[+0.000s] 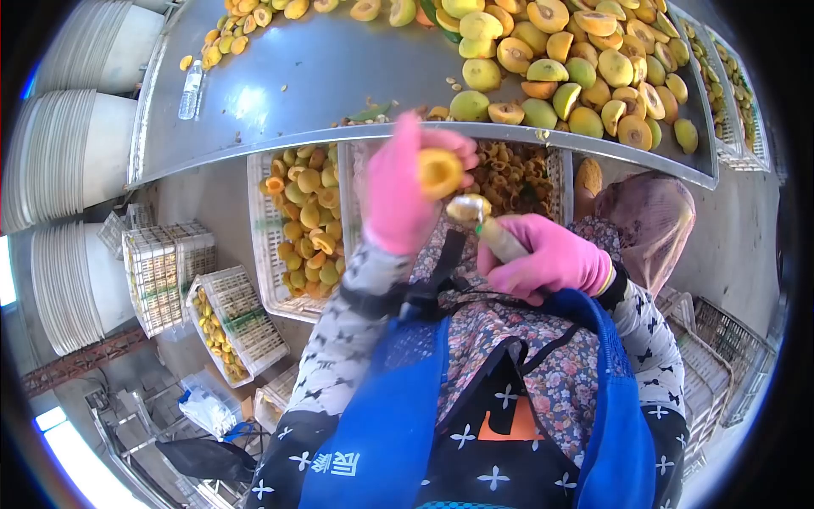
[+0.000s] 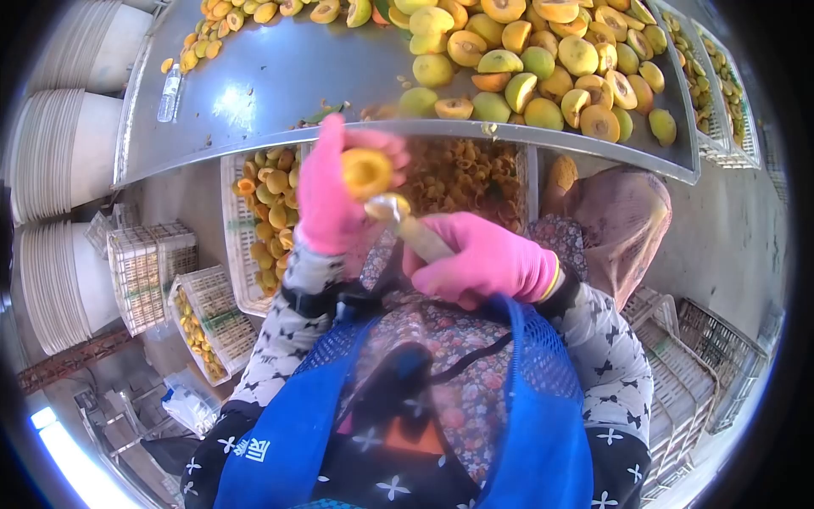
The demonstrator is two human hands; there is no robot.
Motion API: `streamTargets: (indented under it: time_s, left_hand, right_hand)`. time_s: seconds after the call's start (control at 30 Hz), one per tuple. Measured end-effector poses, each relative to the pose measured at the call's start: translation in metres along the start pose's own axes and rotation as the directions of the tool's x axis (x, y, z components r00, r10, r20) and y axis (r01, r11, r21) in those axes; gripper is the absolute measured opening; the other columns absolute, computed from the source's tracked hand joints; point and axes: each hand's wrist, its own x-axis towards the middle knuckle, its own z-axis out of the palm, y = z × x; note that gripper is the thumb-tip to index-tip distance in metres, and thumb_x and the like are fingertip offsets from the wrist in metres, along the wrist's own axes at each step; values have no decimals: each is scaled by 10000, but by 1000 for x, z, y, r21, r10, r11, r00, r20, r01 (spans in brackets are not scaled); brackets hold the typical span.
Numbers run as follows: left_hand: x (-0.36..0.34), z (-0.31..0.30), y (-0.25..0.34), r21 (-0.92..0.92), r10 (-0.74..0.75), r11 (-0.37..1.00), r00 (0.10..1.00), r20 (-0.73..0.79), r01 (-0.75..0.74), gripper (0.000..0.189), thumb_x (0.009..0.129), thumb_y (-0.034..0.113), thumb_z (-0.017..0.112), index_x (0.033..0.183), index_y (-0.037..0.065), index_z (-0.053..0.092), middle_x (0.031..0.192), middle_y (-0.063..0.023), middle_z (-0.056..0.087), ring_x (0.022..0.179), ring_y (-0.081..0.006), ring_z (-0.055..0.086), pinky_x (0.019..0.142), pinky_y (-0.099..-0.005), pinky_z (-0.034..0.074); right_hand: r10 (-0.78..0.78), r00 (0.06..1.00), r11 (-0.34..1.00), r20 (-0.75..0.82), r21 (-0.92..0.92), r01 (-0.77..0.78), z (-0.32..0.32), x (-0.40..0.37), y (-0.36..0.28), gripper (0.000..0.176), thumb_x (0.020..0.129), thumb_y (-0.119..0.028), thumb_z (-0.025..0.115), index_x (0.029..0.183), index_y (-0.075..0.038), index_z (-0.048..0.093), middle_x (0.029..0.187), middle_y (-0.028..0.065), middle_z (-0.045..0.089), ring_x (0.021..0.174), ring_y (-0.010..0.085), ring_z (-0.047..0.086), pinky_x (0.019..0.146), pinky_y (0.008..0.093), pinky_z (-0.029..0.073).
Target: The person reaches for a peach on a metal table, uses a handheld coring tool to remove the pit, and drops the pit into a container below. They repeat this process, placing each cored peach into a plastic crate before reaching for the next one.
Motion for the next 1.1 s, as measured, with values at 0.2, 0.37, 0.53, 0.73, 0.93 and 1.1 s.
streamTargets:
  time_s: [0.2,0.37,0.53,0.73,0.93,1.1]
  left_hand:
    - [-4,-138,13,812,254,580,962,-103,-66,372,936,337,672,1155,37,686,1094,-129,701,924,-197,695,784,-321,563]
    - [77,-27,-1,793,141,567,974,175,-225,533,850,303,754,1284,31,607,1255,-164,605,1129,-270,612,938,-348,509]
    - [134,11,-19,867,-160,453,938,307,-206,633,800,361,786,1283,2,589,1208,-175,608,1131,-295,604,962,-390,493]
    - [134,-25,-19,466,-327,868,903,277,172,649,829,291,756,1369,34,503,1236,-167,589,1092,-270,625,896,-348,530]
    - [72,-29,14,-622,113,747,879,464,233,501,958,295,566,1387,55,470,1399,-218,512,1224,-440,538,938,-507,522]
    - [33,11,2,-734,21,655,967,255,179,565,952,266,554,1467,81,412,1458,-218,455,1317,-438,460,1117,-606,344]
  right_hand:
    - [-187,929,451,-320,-868,-208,-51,-25,19,273,853,-243,689,917,-4,573,701,148,630,557,247,648,520,374,501]
    - [-490,724,432,-485,-857,-281,-83,-39,-5,296,829,-280,688,899,-10,589,796,221,636,807,413,633,689,491,479]
    - [-507,730,409,-459,-873,-266,-71,-69,4,302,832,-280,701,932,-27,570,763,217,629,767,426,620,653,503,461]
    - [-574,691,469,-438,-868,-161,-54,-59,11,292,837,-254,705,960,-27,569,757,209,633,762,423,627,664,487,481]
    - [-721,572,516,-391,-854,66,-29,-29,-2,375,838,-224,738,1135,-46,596,903,206,670,816,391,661,699,441,521]
    - [-857,440,362,-269,-922,139,0,-4,-4,405,837,-221,747,1148,-29,573,923,202,676,829,406,659,709,448,533]
